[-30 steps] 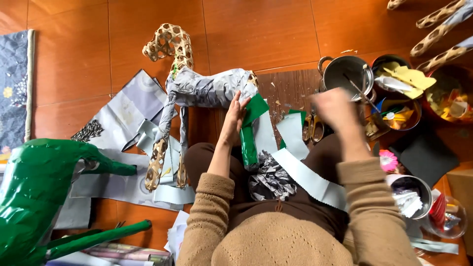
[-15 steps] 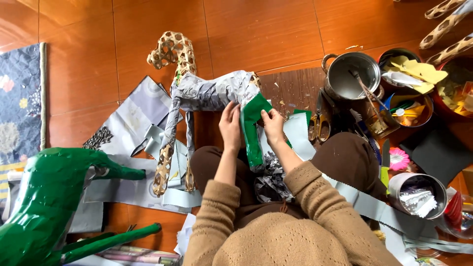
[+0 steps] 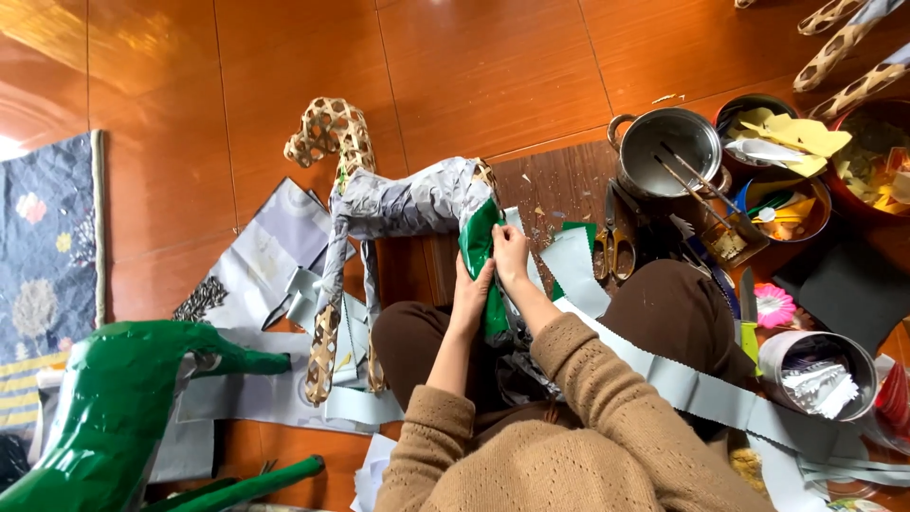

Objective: Wrapping a giraffe-shaped paper mache model with green and black paper strips

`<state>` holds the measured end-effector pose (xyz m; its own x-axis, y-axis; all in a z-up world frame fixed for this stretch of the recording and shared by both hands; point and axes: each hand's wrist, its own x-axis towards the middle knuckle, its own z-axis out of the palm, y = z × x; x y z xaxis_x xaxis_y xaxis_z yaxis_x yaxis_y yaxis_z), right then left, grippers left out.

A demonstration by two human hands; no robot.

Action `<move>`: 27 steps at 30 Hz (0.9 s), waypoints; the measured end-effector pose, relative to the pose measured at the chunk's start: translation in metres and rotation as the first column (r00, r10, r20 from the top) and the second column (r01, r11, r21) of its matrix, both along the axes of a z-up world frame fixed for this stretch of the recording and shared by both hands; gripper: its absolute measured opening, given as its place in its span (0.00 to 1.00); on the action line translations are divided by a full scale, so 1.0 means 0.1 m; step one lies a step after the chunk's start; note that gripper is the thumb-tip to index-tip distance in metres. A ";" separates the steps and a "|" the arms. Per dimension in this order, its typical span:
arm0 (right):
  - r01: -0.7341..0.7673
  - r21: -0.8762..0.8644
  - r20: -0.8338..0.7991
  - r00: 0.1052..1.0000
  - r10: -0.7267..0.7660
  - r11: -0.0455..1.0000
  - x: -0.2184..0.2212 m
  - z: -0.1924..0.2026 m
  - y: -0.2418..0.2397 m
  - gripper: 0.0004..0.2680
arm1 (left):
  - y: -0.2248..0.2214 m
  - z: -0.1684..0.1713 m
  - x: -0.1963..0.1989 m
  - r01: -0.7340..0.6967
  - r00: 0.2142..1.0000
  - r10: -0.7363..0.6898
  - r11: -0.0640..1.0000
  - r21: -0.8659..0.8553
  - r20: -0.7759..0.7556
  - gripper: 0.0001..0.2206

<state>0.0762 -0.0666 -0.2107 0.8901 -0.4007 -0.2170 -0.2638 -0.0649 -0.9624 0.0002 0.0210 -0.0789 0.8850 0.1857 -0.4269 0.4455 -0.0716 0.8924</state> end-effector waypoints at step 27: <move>-0.035 -0.007 0.103 0.994 0.036 0.999 0.16 0.36 -0.10 0.08 | 0.02 -0.25 0.01 0.064 0.991 -0.058 0.997 0.040 -0.122 0.33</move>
